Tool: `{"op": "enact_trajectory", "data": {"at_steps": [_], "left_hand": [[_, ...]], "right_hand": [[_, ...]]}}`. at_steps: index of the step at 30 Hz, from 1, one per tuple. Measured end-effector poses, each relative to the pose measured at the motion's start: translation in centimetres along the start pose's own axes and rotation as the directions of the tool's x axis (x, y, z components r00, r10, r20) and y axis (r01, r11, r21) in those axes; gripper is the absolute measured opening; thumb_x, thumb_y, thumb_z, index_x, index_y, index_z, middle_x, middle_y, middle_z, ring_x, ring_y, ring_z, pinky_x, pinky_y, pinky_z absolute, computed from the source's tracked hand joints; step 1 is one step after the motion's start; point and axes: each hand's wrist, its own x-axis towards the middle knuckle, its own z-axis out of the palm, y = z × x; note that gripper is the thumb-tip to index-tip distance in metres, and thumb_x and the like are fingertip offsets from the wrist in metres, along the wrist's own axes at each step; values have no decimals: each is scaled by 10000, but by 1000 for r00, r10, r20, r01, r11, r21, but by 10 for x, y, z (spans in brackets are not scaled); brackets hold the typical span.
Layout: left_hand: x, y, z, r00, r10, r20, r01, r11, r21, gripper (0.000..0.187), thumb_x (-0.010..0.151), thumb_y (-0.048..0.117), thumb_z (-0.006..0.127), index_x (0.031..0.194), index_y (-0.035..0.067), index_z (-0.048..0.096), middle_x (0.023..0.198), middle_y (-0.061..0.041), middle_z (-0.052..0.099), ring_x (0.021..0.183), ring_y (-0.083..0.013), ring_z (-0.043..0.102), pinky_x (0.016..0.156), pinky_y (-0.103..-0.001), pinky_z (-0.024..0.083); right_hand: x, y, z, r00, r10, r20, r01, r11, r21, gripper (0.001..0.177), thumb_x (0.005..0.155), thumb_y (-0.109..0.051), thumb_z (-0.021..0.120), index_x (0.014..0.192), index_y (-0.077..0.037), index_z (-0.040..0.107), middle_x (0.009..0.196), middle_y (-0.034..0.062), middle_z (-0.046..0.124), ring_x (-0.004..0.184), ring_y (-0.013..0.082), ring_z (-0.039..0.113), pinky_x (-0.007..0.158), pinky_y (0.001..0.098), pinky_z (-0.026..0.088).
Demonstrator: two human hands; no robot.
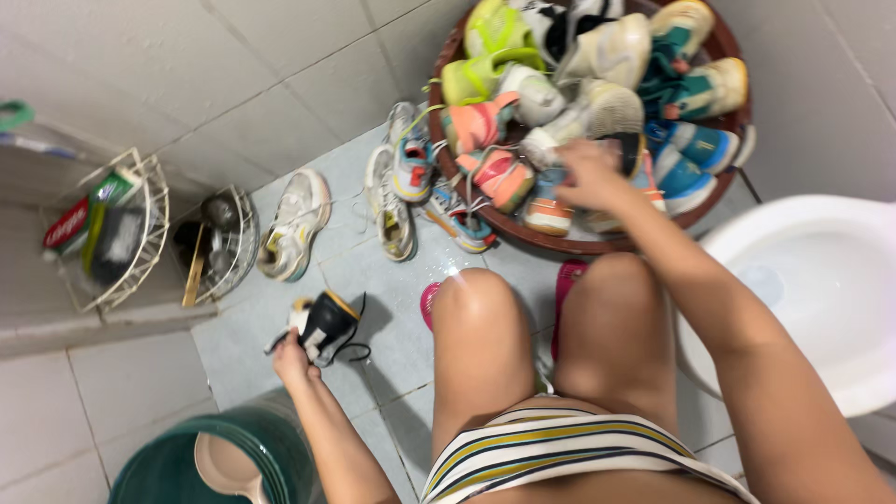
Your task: The person washes several athletic shoes by hand, submerging and rinsing them one at a time in a large basin of soapy water on a bathroom floor.
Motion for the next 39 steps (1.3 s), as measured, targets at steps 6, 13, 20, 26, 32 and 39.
{"op": "enact_trajectory", "data": {"at_steps": [6, 13, 20, 26, 32, 39], "left_hand": [[-98, 155, 112, 920, 234, 316, -83, 901, -425, 172, 1036, 151, 622, 1045, -19, 599, 1035, -113, 701, 891, -203, 703, 781, -374, 591], [-255, 313, 270, 484, 462, 743, 16, 844, -536, 233, 1050, 152, 631, 1187, -36, 635, 1114, -107, 704, 1012, -186, 682, 932, -352, 565], [-331, 316, 463, -76, 180, 981, 292, 944, -150, 305, 1027, 323, 673, 1127, 35, 669, 1004, -83, 687, 844, -199, 634, 693, -368, 498], [-349, 247, 596, -234, -130, 964, 507, 830, 235, 243, 991, 228, 556, 1142, 47, 616, 1059, -130, 674, 908, -248, 636, 718, -418, 552], [-341, 250, 622, -378, -176, 909, 496, 791, 359, 245, 1013, 257, 549, 1137, 61, 628, 1072, -113, 688, 921, -236, 646, 752, -409, 559], [-267, 229, 650, 71, 66, 995, -330, 943, -39, 513, 1006, 421, 435, 1197, 35, 713, 1197, -182, 719, 1100, -289, 708, 968, -389, 549]], "right_hand": [[27, -155, -87, 915, -401, -39, 363, 777, 515, 830, 801, -182, 774, 1550, -58, 439, 1507, 197, 534, 1406, 394, 505, 1203, 479, 373], [38, -164, -147, 962, -120, -244, 252, 731, 634, 1306, 713, -355, 971, 1656, -95, 106, 1690, 198, 207, 1457, 359, 368, 1233, 463, 346], [17, -20, -196, 685, 127, -718, 301, 848, 436, 1175, 773, -193, 1069, 1611, -114, 249, 1604, 116, 442, 1510, 264, 481, 1321, 374, 415], [-4, 75, -261, 890, 53, -454, 211, 834, 510, 1010, 751, -152, 977, 1536, -88, 346, 1469, 113, 455, 1362, 228, 491, 1175, 368, 430], [4, 120, -252, 935, -12, -355, 170, 893, 416, 1046, 706, -114, 951, 1542, -122, 322, 1423, 82, 467, 1371, 195, 487, 1190, 361, 416], [-25, 150, -239, 754, 226, -617, 249, 771, 586, 925, 841, 23, 945, 1539, -164, 367, 1353, 17, 449, 1276, 173, 519, 1159, 313, 463]]}}
